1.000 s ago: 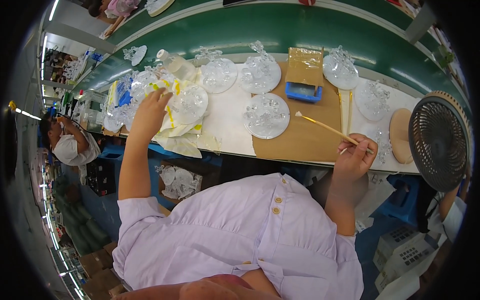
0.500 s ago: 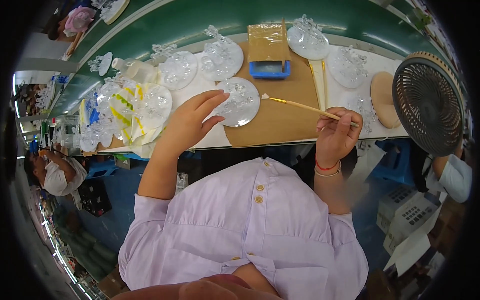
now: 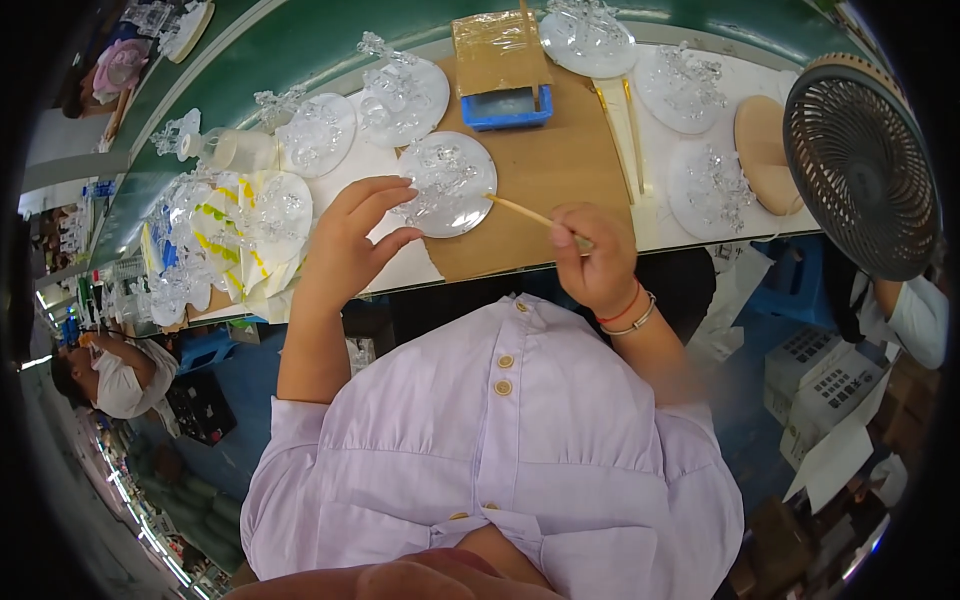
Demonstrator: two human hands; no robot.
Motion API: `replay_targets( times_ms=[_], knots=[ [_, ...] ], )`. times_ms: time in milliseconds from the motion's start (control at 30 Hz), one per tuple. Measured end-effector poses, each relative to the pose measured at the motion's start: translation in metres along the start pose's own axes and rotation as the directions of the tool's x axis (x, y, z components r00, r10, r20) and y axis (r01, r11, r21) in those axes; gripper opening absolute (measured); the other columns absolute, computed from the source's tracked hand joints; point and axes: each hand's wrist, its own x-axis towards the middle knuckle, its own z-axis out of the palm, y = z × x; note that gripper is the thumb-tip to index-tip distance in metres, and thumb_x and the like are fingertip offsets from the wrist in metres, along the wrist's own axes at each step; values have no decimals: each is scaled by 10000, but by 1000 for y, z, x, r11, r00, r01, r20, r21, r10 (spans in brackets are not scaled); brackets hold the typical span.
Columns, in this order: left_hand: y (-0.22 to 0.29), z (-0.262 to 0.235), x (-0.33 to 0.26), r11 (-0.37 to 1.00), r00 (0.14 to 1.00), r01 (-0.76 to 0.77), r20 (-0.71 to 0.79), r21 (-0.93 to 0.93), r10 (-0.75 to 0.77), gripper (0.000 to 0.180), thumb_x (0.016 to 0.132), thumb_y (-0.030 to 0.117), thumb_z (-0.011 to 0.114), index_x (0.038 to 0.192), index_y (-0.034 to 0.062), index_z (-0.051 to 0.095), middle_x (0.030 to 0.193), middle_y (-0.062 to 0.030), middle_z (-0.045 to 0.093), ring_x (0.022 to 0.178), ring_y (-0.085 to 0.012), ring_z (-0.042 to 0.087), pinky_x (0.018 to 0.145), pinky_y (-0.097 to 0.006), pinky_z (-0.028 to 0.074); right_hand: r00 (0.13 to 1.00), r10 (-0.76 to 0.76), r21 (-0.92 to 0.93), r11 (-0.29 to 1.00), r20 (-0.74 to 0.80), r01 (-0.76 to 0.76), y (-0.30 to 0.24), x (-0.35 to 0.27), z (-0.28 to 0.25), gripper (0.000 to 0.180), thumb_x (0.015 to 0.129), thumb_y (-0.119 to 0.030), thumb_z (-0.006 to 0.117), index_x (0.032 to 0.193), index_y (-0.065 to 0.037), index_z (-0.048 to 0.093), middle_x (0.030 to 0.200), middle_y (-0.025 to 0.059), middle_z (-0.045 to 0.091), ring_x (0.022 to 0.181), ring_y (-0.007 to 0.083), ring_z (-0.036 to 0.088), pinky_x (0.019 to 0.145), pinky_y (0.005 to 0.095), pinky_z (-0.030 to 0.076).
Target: Applying glue to decorative crystal pieces and attaching them to a glass lamp base on an assembly line.
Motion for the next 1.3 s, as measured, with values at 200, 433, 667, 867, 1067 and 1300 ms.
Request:
replay_targets(
  times_ms=[200,433,667,867,1067,1300],
  knots=[
    [-2,5,-1,1000,998,-26,-51,7,26,355,693,143,792,1014,70,658,1049,-87,646,996,-287,601,831,-372,504,986,-136,-24,990,98,139,-3,16,13,108,873,21,575,964,2,520,841,177,646,687,310,631,617,352,498],
    [-1,7,-3,999,998,-33,-60,2,33,355,689,139,795,1010,68,660,1030,-80,650,982,-281,599,825,-369,503,989,-130,-91,987,68,136,-2,18,11,102,879,14,576,960,1,517,837,169,643,706,317,635,616,350,497],
    [-1,9,-3,999,997,-37,-73,3,37,370,672,137,808,1006,65,665,1027,-74,661,977,-282,606,823,-365,506,984,-170,-151,973,52,176,2,30,16,93,887,6,573,963,2,520,835,160,638,705,309,634,625,343,497],
    [-1,9,-5,1000,997,-31,-76,0,31,380,656,137,820,997,65,670,1020,-68,673,963,-280,613,809,-363,509,977,-177,-112,975,116,190,-7,28,14,99,879,8,581,958,2,523,818,159,636,683,307,629,622,342,503],
    [0,12,-7,1000,996,-31,-88,0,31,373,655,135,821,988,65,669,1008,-66,676,949,-273,614,795,-360,505,978,-185,-129,972,99,197,-3,34,16,93,875,7,585,948,3,528,808,157,639,677,303,630,617,341,505],
    [2,12,-8,1000,996,-22,-86,-6,21,356,685,148,801,1000,58,664,997,-77,671,947,-274,605,813,-361,503,973,-187,-118,972,137,203,-10,32,16,98,874,6,587,949,6,525,798,152,634,675,297,628,608,336,504]
  ],
)
